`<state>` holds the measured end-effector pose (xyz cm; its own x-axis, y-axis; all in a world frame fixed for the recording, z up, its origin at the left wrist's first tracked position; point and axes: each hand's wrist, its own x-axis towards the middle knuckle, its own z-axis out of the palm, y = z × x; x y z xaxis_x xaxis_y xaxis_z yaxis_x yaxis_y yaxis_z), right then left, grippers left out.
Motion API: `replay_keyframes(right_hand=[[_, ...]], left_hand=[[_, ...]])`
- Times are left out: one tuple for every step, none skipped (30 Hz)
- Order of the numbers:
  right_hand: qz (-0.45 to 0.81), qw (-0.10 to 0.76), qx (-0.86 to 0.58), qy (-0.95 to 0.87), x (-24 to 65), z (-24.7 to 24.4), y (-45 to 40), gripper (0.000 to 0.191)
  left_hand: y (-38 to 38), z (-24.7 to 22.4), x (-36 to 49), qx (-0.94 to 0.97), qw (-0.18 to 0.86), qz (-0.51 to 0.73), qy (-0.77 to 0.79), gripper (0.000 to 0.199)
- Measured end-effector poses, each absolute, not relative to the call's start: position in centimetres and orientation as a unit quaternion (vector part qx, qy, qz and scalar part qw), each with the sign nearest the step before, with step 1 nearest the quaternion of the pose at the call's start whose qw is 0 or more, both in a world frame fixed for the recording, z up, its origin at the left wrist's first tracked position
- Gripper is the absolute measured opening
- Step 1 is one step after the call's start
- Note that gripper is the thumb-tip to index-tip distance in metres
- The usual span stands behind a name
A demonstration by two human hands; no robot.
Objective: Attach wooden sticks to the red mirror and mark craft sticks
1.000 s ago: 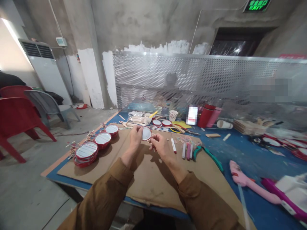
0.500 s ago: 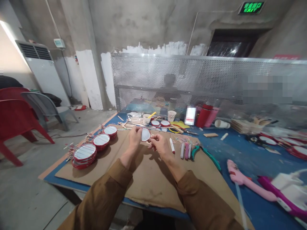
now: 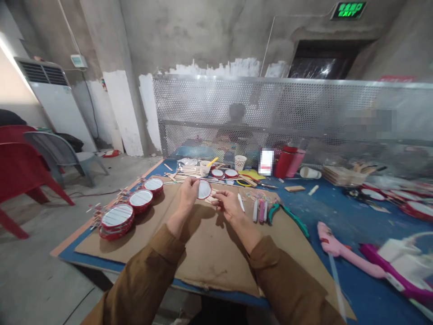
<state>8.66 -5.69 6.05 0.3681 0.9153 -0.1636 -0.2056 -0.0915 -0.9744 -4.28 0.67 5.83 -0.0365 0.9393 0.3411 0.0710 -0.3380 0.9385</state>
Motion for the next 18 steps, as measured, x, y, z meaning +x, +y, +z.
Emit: replay_keyframes(right_hand=[[0.459,0.601,-0.578,-0.307,8.8,6.1,-5.7,0.022],[0.449,0.605,-0.582,-0.306,9.0,6.1,-5.7,0.021],[0.439,0.61,-0.582,-0.312,9.1,6.1,-5.7,0.019],[0.432,0.611,-0.577,-0.327,9.1,6.1,-5.8,0.017],[0.429,0.605,-0.57,-0.353,9.1,6.1,-5.9,0.015],[0.43,0.591,-0.562,-0.387,9.1,6.0,-5.9,0.015],[0.434,0.569,-0.555,-0.425,9.0,5.9,-5.9,0.016],[0.437,0.543,-0.55,-0.46,9.0,5.7,-5.9,0.017],[0.437,0.522,-0.549,-0.485,9.0,5.6,-5.8,0.017],[0.434,0.509,-0.553,-0.497,9.1,5.3,-5.7,0.016],[0.427,0.506,-0.559,-0.5,9.1,5.1,-5.5,0.015],[0.42,0.508,-0.564,-0.498,9.2,4.9,-5.3,0.015],[0.415,0.51,-0.569,-0.494,9.3,4.7,-5.2,0.015],[0.412,0.511,-0.572,-0.491,9.4,4.6,-5.1,0.014],[0.41,0.51,-0.575,-0.491,9.4,4.5,-5.0,0.013],[0.409,0.506,-0.576,-0.495,9.4,4.5,-5.0,0.013],[0.408,0.494,-0.579,-0.505,9.4,4.5,-5.0,0.012],[0.406,0.478,-0.582,-0.517,9.6,4.7,-5.0,0.011]], left_hand=[[0.7,6.0,-4.5,0.59,0.381,0.569,0.427,0.008],[0.8,6.1,-4.8,0.601,0.385,0.563,0.418,0.008],[0.8,6.3,-5.1,0.618,0.386,0.558,0.397,0.007],[0.7,6.4,-5.3,0.639,0.389,0.546,0.378,0.006],[0.7,6.5,-5.5,0.656,0.391,0.532,0.365,0.006],[0.6,6.6,-5.6,0.668,0.388,0.522,0.36,0.006],[0.5,6.6,-5.6,0.683,0.388,0.506,0.356,0.005],[0.3,6.5,-5.5,0.695,0.389,0.49,0.353,0.005],[0.2,6.4,-5.4,0.703,0.393,0.477,0.352,0.005],[0.2,6.2,-5.3,0.704,0.404,0.466,0.352,0.004],[0.1,6.0,-5.1,0.7,0.418,0.46,0.351,0.002],[0.1,5.9,-4.9,0.695,0.433,0.458,0.347,0.004],[0.1,5.7,-4.8,0.69,0.443,0.459,0.342,0.009],[0.1,5.5,-4.7,0.681,0.457,0.458,0.342,0.017],[0.1,5.4,-4.6,0.677,0.475,0.447,0.341,0.023],[0.2,5.2,-4.5,0.674,0.486,0.438,0.343,0.026],[0.3,5.1,-4.5,0.676,0.49,0.425,0.35,0.026],[0.4,5.0,-4.4,0.679,0.489,0.414,0.359,0.025]])
